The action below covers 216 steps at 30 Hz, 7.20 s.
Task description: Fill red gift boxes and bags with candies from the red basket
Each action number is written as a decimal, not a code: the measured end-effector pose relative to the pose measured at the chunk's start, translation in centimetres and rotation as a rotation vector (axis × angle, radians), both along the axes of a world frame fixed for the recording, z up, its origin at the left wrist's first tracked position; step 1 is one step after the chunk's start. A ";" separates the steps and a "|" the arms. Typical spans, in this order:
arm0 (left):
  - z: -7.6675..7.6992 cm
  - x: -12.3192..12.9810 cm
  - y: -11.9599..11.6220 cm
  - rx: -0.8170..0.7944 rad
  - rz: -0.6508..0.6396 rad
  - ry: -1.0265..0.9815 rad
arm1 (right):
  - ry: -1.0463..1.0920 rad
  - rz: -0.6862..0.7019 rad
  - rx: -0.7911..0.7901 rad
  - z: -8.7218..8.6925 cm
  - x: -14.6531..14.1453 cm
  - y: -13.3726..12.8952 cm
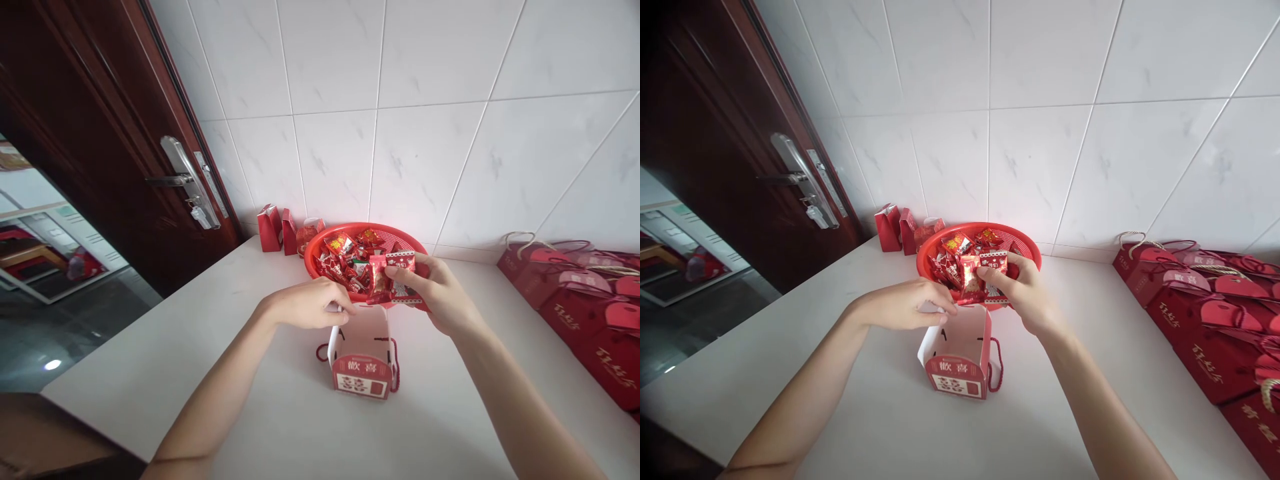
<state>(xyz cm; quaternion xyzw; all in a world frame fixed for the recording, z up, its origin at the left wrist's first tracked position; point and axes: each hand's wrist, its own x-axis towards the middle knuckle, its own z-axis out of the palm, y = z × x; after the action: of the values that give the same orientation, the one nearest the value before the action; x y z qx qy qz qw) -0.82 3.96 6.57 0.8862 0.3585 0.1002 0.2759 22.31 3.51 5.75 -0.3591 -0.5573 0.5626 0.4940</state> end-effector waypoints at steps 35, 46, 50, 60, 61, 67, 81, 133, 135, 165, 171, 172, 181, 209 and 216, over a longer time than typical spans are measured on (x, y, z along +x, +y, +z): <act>0.6 -1.0 -0.7 0.063 0.171 -0.043 | -0.335 0.066 0.223 -0.8 -2.3 -1.5; -0.7 2.8 -2.3 0.197 0.223 -0.311 | 0.152 -0.050 0.006 0.5 -1.8 -1.7; -1.9 4.7 -3.0 0.338 0.286 -0.409 | 0.237 -0.004 -0.008 0.2 -2.5 -2.1; -0.3 3.5 -2.5 0.272 0.311 -0.486 | -0.010 -0.117 0.212 -0.1 -1.7 -1.7; -0.1 3.1 -2.5 0.255 0.302 -0.467 | -0.055 -0.136 0.252 -0.1 -1.5 -1.6; 1.2 0.5 -2.3 0.181 0.264 -0.155 | -0.233 -0.081 0.368 0.4 -0.5 -1.3; 0.7 0.2 -2.5 -0.015 0.295 0.330 | -0.780 -0.035 0.448 -0.6 -0.6 -1.2; -2.2 4.1 -3.2 -0.127 0.013 0.025 | -0.492 -0.136 0.021 -10.5 2.6 -2.9; -2.4 3.7 -3.0 -0.098 0.029 -0.016 | -0.468 -0.147 -0.006 -10.0 2.9 -3.1; -8.4 3.1 -3.5 0.220 0.386 -0.355 | -0.051 -0.056 0.017 -6.9 2.6 -5.6; -8.7 1.9 -2.4 -0.116 0.372 -0.436 | -0.185 -0.020 0.020 -7.7 1.2 -5.8; -8.8 1.5 -2.2 -0.213 0.368 -0.455 | -0.192 -0.034 0.025 -7.9 1.1 -5.7; -7.6 -1.3 -2.4 -0.539 0.339 -0.386 | -0.229 -0.072 0.039 -8.1 0.7 -5.6; -6.1 -1.8 -2.8 -0.564 0.298 -0.093 | -0.432 -0.022 0.104 -6.8 0.8 -5.6; -4.2 -1.8 -1.9 -0.382 0.438 -0.421 | -0.490 0.007 0.092 -6.0 0.7 -5.6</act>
<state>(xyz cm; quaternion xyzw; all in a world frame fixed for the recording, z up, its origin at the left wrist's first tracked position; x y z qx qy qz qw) -2.66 2.03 2.37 0.6807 0.4875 0.2687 0.4763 23.03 -2.07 -0.21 -0.4600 -0.6865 0.4345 0.3582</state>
